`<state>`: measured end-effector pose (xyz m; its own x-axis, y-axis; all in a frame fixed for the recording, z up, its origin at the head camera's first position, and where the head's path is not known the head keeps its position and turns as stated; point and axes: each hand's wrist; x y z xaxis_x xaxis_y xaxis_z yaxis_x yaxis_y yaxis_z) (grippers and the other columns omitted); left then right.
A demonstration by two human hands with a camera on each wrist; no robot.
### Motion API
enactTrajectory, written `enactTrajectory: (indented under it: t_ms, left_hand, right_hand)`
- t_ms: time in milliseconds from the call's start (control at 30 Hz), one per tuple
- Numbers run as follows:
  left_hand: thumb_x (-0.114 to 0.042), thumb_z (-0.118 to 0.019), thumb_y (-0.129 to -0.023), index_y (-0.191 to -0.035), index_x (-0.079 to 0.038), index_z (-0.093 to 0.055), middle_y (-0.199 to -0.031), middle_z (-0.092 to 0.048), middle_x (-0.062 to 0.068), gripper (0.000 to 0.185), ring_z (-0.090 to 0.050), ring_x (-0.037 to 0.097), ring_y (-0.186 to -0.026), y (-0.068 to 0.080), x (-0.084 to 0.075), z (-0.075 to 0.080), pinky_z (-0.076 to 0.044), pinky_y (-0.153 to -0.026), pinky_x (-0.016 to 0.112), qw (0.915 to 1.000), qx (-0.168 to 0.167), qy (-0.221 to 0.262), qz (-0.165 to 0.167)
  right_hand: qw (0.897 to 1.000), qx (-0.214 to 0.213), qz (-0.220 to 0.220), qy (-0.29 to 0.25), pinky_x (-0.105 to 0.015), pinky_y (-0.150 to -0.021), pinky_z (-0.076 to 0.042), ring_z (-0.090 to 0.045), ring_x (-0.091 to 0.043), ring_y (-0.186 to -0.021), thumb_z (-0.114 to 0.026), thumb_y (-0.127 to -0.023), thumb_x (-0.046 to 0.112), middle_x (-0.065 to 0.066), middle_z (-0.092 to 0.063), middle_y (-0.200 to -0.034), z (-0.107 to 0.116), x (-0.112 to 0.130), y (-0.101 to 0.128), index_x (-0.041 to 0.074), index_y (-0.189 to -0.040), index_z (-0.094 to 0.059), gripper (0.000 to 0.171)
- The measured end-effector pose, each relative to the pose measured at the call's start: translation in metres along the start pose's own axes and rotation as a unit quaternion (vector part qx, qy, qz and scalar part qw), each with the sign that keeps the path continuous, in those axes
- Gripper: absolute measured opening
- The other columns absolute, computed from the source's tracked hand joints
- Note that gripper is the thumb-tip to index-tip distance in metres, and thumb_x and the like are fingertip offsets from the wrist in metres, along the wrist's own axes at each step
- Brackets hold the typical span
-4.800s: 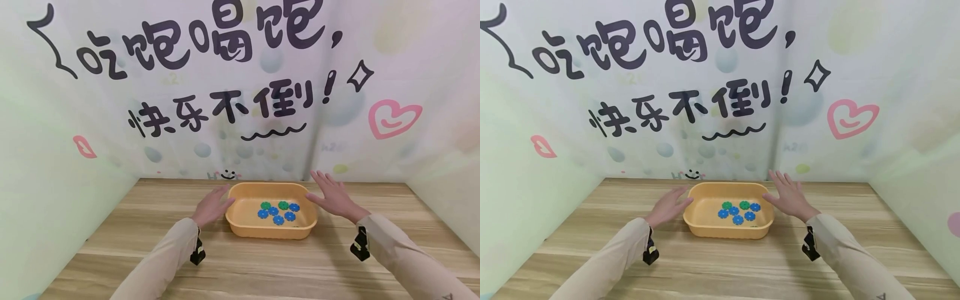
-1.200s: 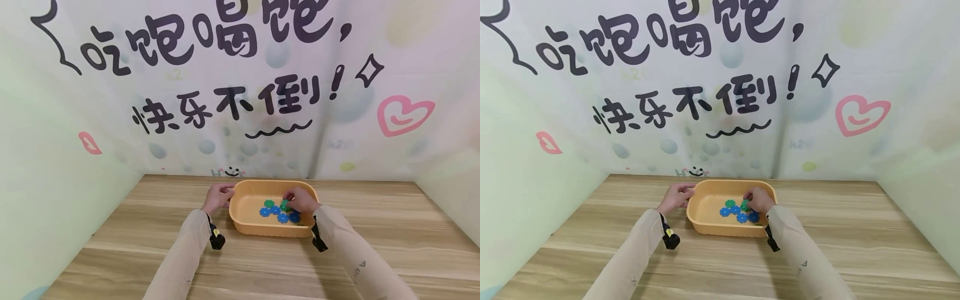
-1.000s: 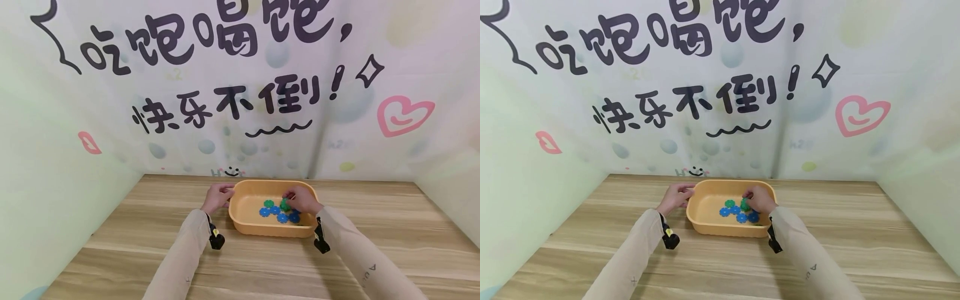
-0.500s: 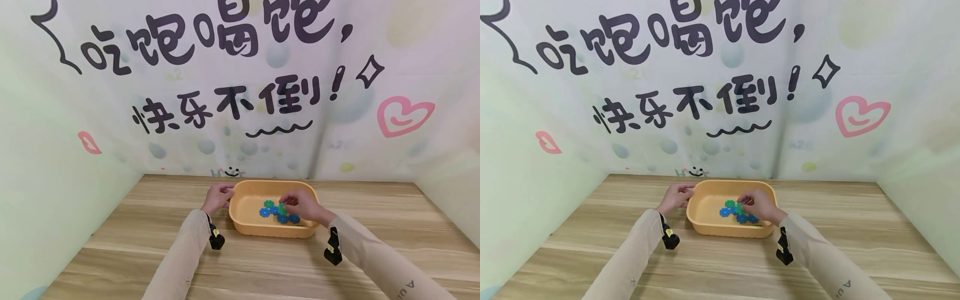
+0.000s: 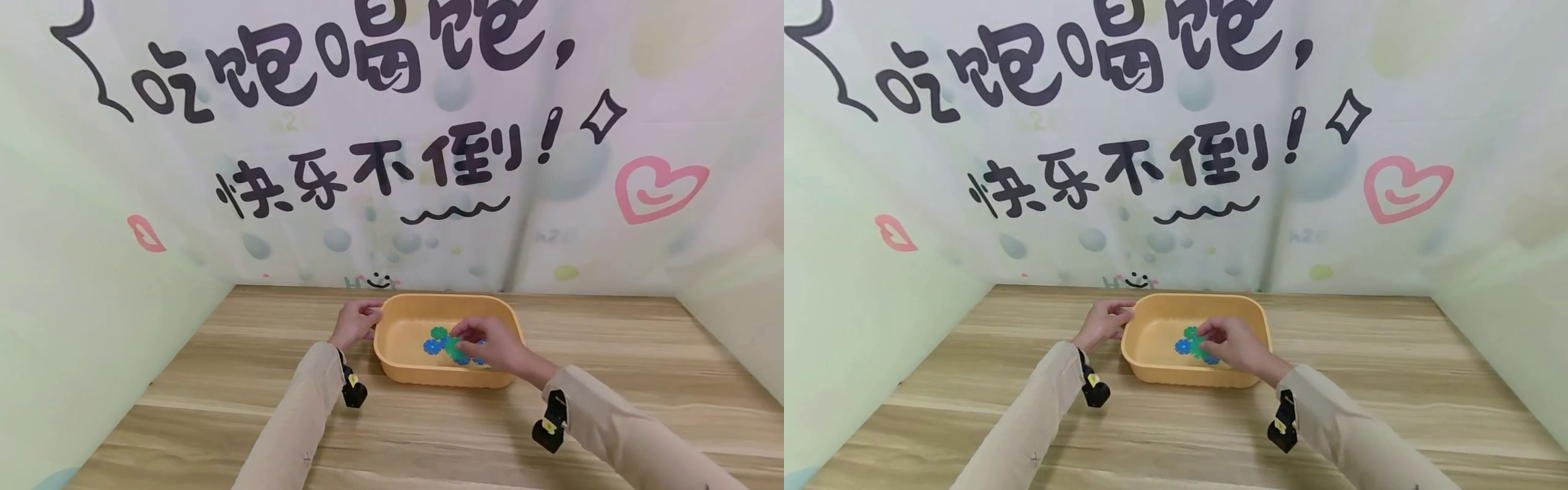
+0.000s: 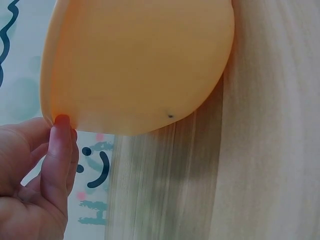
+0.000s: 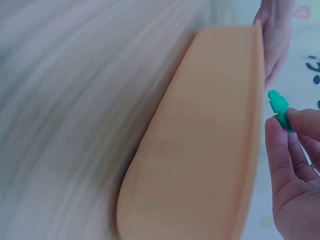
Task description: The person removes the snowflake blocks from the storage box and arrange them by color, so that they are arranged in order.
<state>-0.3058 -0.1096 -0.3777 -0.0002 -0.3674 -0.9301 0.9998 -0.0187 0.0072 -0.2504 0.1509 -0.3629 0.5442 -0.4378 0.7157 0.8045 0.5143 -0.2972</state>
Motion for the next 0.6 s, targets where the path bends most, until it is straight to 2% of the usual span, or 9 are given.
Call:
enactTrajectory:
  t_ms: [167,333,600]
  left_hand:
    - [-0.006,-0.058,-0.084,-0.113,-0.002,-0.060,-0.087,-0.059,0.015,0.029,-0.061,0.026,-0.074,0.000,0.000,0.000,-0.053,-0.052,0.030,1.0000,0.000,-0.001,0.000]
    - [-0.006,-0.059,-0.084,-0.112,-0.001,-0.060,-0.086,-0.059,0.014,0.028,-0.060,0.025,-0.072,-0.001,0.001,0.000,-0.053,-0.050,0.029,1.0000,-0.002,0.005,-0.002]
    - [-0.006,-0.058,-0.085,-0.112,-0.001,-0.060,-0.089,-0.059,0.017,0.028,-0.061,0.029,-0.075,-0.001,0.001,0.001,-0.053,-0.052,0.030,1.0000,0.003,0.008,-0.003]
  right_hand:
    - [0.999,0.007,0.009,-0.032,-0.023,-0.062,-0.051,-0.057,-0.012,-0.070,-0.064,-0.079,0.003,-0.005,-0.061,-0.080,-0.009,0.015,0.002,-0.001,-0.092,-0.062,0.013]
    - [0.996,0.044,0.007,-0.076,-0.022,-0.066,-0.051,-0.057,-0.010,-0.072,-0.064,-0.079,0.002,-0.005,-0.061,-0.081,-0.026,0.029,0.003,-0.001,-0.091,-0.062,0.013]
    - [0.991,0.108,0.014,-0.081,-0.020,-0.067,-0.051,-0.057,-0.006,-0.072,-0.063,-0.081,0.005,0.000,-0.061,-0.081,-0.055,0.043,0.003,0.003,-0.092,-0.063,0.011]
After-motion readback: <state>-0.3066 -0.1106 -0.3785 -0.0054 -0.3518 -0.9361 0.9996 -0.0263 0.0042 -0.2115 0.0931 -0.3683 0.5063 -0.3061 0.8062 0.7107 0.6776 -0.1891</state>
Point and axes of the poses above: each hand's wrist, its own y-axis away from the middle knuckle, its own z-axis out of the back of the hand, x = y × z
